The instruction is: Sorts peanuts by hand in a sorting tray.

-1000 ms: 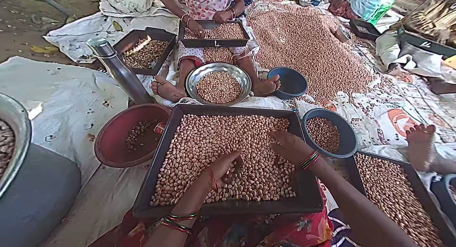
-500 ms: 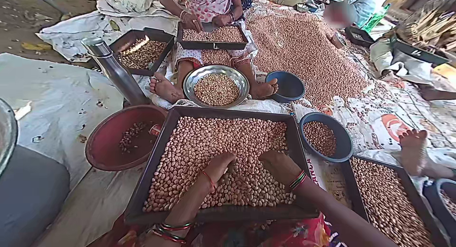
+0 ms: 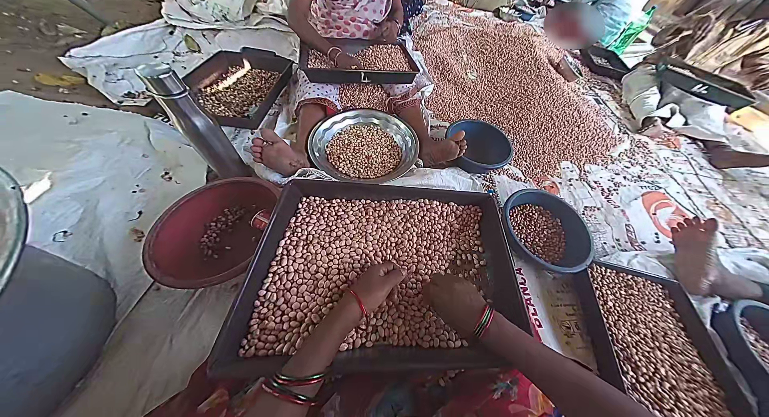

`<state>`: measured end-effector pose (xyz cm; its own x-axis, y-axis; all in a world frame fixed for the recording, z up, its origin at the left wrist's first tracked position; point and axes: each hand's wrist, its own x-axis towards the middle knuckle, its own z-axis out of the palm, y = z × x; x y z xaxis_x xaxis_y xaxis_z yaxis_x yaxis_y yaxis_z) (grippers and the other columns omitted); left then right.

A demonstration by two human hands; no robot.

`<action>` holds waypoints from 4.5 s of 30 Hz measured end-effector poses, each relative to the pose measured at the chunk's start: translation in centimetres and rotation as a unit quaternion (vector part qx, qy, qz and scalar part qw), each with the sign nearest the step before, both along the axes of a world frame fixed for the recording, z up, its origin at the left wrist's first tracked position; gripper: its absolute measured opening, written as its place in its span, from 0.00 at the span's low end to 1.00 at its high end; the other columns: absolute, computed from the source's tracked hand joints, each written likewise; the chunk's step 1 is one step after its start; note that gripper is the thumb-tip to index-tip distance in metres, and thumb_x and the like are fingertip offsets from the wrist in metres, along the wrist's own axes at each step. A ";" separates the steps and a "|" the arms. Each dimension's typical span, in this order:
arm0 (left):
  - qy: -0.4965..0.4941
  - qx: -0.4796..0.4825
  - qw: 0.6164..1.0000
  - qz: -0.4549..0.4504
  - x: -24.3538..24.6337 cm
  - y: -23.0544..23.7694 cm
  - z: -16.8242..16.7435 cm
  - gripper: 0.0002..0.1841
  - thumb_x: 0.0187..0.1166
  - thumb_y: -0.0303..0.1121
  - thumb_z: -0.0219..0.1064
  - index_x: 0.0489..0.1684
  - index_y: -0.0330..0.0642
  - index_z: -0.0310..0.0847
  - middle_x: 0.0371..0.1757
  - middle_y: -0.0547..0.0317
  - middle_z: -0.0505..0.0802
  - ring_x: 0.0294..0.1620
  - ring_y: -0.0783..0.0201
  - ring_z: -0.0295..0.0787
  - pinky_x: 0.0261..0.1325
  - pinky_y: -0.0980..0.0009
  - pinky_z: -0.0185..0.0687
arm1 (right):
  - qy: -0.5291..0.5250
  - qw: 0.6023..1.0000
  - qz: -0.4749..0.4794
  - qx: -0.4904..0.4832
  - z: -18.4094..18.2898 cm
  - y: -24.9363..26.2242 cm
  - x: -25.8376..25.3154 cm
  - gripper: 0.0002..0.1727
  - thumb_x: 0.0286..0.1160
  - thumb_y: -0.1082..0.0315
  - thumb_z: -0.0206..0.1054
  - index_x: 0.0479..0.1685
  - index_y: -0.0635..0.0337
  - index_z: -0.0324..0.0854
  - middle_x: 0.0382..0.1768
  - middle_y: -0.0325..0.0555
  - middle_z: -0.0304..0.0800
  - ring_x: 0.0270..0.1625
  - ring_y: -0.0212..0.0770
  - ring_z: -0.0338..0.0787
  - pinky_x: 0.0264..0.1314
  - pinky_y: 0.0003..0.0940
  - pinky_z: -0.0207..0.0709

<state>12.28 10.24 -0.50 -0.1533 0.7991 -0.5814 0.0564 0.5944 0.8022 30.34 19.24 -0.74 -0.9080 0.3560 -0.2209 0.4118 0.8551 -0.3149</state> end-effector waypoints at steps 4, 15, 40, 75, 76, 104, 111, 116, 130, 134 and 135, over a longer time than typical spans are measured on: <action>-0.075 -0.050 0.995 0.049 -0.1 -0.2 0.0 0.19 0.96 0.43 0.45 0.46 0.41 0.77 0.19 0.67 0.77 0.11 0.77 0.62 0.15 0.82 0.55 | 0.016 1.000 -0.009 0.010 1.6 -1.0 -1.8 0.13 0.81 0.76 0.57 0.46 0.76 0.87 0.44 0.69 0.91 0.49 0.67 0.94 0.47 0.58 0.86; -0.075 -0.037 0.993 0.078 0.0 -0.1 0.2 0.19 0.96 0.45 0.45 0.46 0.40 0.77 0.21 0.66 0.77 0.12 0.76 0.63 0.16 0.81 0.57 | -0.143 0.986 -0.039 -0.072 4.0 1.5 -1.3 0.20 0.91 0.71 0.52 0.71 0.68 0.82 0.67 0.69 0.86 0.70 0.69 0.86 0.70 0.66 0.75; -0.150 -0.065 0.984 0.064 0.0 -0.1 0.0 0.19 0.97 0.44 0.43 0.39 0.44 0.74 0.18 0.68 0.76 0.09 0.77 0.60 0.12 0.84 0.53 | -0.237 0.959 -0.148 0.037 3.4 5.8 -1.5 0.19 0.90 0.71 0.51 0.71 0.71 0.77 0.66 0.71 0.84 0.71 0.68 0.83 0.73 0.63 0.71; -0.227 -0.078 0.956 0.169 -0.2 0.0 0.1 0.20 0.96 0.48 0.44 0.41 0.45 0.74 0.17 0.66 0.76 0.08 0.77 0.59 0.10 0.83 0.52 | -0.280 0.957 -0.066 -0.039 4.4 4.3 -4.1 0.20 0.91 0.68 0.53 0.74 0.67 0.77 0.70 0.71 0.82 0.71 0.71 0.83 0.68 0.71 0.73; -0.217 -0.078 0.959 0.163 -0.2 0.1 0.1 0.19 0.96 0.47 0.45 0.41 0.45 0.74 0.18 0.66 0.76 0.08 0.77 0.59 0.10 0.83 0.52 | -0.280 0.957 -0.075 -0.033 3.7 4.0 -3.9 0.19 0.92 0.69 0.52 0.72 0.68 0.77 0.69 0.71 0.82 0.70 0.72 0.83 0.68 0.70 0.73; -0.137 -0.056 0.979 0.140 0.0 0.1 0.0 0.19 0.96 0.45 0.45 0.40 0.44 0.75 0.19 0.67 0.75 0.11 0.76 0.61 0.14 0.82 0.55 | -0.191 0.978 -0.041 -0.078 3.6 -1.4 -4.1 0.18 0.91 0.69 0.49 0.64 0.73 0.78 0.62 0.70 0.86 0.65 0.68 0.87 0.61 0.65 0.78; -0.241 -0.058 0.953 0.173 -0.2 -0.1 -0.2 0.24 0.96 0.50 0.40 0.33 0.46 0.73 0.13 0.67 0.75 0.07 0.77 0.59 0.10 0.84 0.51 | -0.051 0.984 -0.170 -0.024 8.0 5.7 -5.6 0.24 0.91 0.62 0.56 0.81 0.62 0.75 0.78 0.63 0.77 0.82 0.63 0.76 0.81 0.61 0.67; -0.225 0.012 0.947 0.228 -0.1 -0.1 0.1 0.17 0.96 0.37 0.45 0.32 0.45 0.71 0.14 0.68 0.72 0.06 0.79 0.56 0.09 0.85 0.50 | -0.082 0.970 -0.224 -0.045 2.2 8.4 -3.5 0.34 0.88 0.53 0.61 0.90 0.57 0.63 0.89 0.74 0.55 0.90 0.77 0.54 0.83 0.76 0.57; -0.183 0.030 0.938 0.293 0.0 0.1 0.2 0.17 0.96 0.38 0.45 0.32 0.45 0.70 0.13 0.69 0.69 0.06 0.78 0.55 0.10 0.84 0.50 | -0.120 0.966 -0.220 0.070 6.5 11.4 -1.3 0.22 0.91 0.74 0.47 0.76 0.65 0.78 0.73 0.67 0.81 0.76 0.66 0.81 0.78 0.63 0.69; -0.177 0.020 0.940 0.290 -0.2 0.0 0.1 0.16 0.96 0.38 0.47 0.34 0.44 0.71 0.14 0.69 0.70 0.06 0.78 0.56 0.09 0.84 0.50 | -0.224 0.954 -0.136 0.147 5.0 13.4 -1.8 0.19 0.88 0.76 0.50 0.67 0.70 0.82 0.67 0.69 0.85 0.76 0.69 0.77 0.79 0.67 0.60; -0.177 0.020 0.941 0.288 -0.2 0.0 0.1 0.17 0.96 0.39 0.47 0.33 0.44 0.71 0.14 0.69 0.70 0.06 0.78 0.56 0.09 0.84 0.50 | -0.245 0.949 -0.125 0.153 4.9 13.4 -2.1 0.19 0.88 0.77 0.49 0.67 0.71 0.82 0.68 0.69 0.84 0.77 0.70 0.76 0.79 0.67 0.60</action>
